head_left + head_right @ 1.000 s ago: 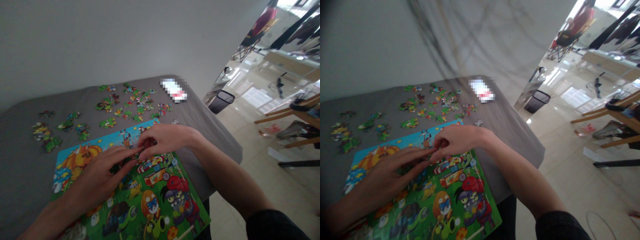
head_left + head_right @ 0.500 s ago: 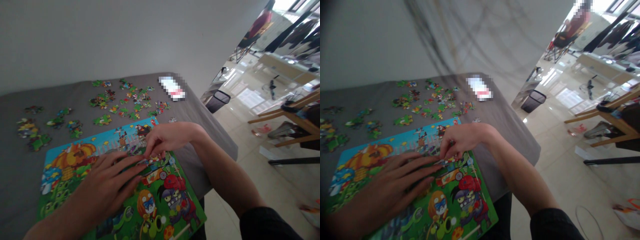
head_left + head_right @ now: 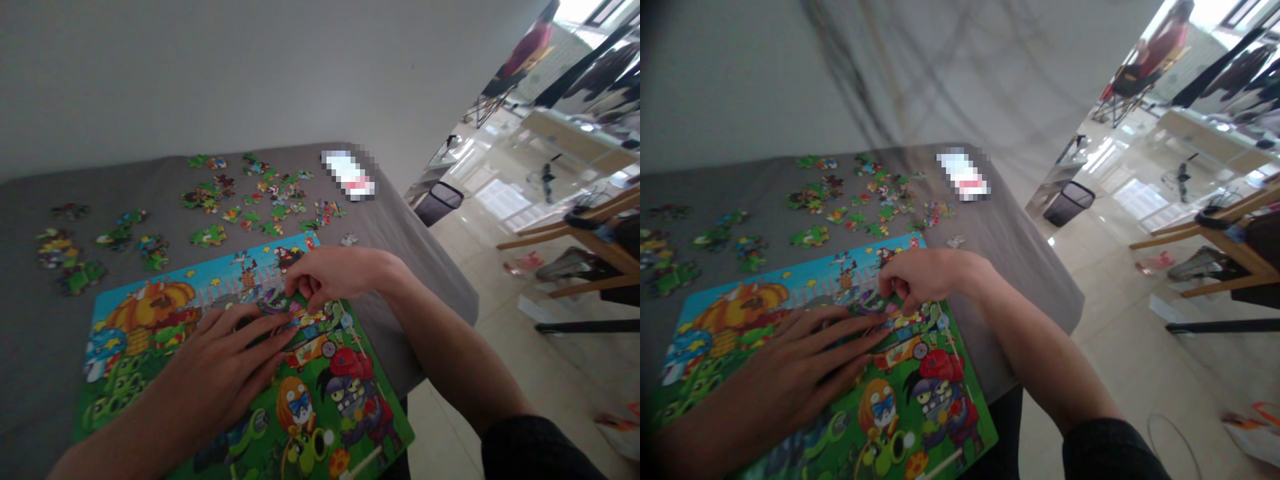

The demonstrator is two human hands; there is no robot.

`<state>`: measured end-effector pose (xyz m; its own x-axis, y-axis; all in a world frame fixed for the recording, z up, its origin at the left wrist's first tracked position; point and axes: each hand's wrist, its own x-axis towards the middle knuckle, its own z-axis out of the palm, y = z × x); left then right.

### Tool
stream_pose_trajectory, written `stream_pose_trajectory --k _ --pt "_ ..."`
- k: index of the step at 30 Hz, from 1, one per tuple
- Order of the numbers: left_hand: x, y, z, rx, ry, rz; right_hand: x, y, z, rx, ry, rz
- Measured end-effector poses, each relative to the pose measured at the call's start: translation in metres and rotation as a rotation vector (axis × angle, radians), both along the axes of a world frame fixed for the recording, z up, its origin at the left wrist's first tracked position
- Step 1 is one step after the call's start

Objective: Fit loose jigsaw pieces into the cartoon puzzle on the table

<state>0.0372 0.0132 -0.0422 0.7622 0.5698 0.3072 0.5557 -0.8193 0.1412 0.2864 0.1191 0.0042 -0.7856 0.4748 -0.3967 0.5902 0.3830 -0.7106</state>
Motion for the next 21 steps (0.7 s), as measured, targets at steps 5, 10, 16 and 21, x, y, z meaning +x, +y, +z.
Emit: stream_pose_trajectory --k 5,10,16,21 --pt "-0.001 -0.005 -0.006 -0.047 0.01 0.039 -0.003 -0.002 0.003 0.089 -0.014 0.03" --pt "-0.002 -0.006 -0.009 -0.056 0.015 0.059 -0.002 0.002 0.001 0.245 0.021 0.086" --pt "0.0 0.002 -0.002 0.026 -0.007 -0.026 0.006 0.008 -0.009 0.465 0.06 0.146" --pt "0.002 -0.001 -0.002 0.059 0.005 -0.038 0.006 0.007 -0.007 0.732 0.044 0.19"
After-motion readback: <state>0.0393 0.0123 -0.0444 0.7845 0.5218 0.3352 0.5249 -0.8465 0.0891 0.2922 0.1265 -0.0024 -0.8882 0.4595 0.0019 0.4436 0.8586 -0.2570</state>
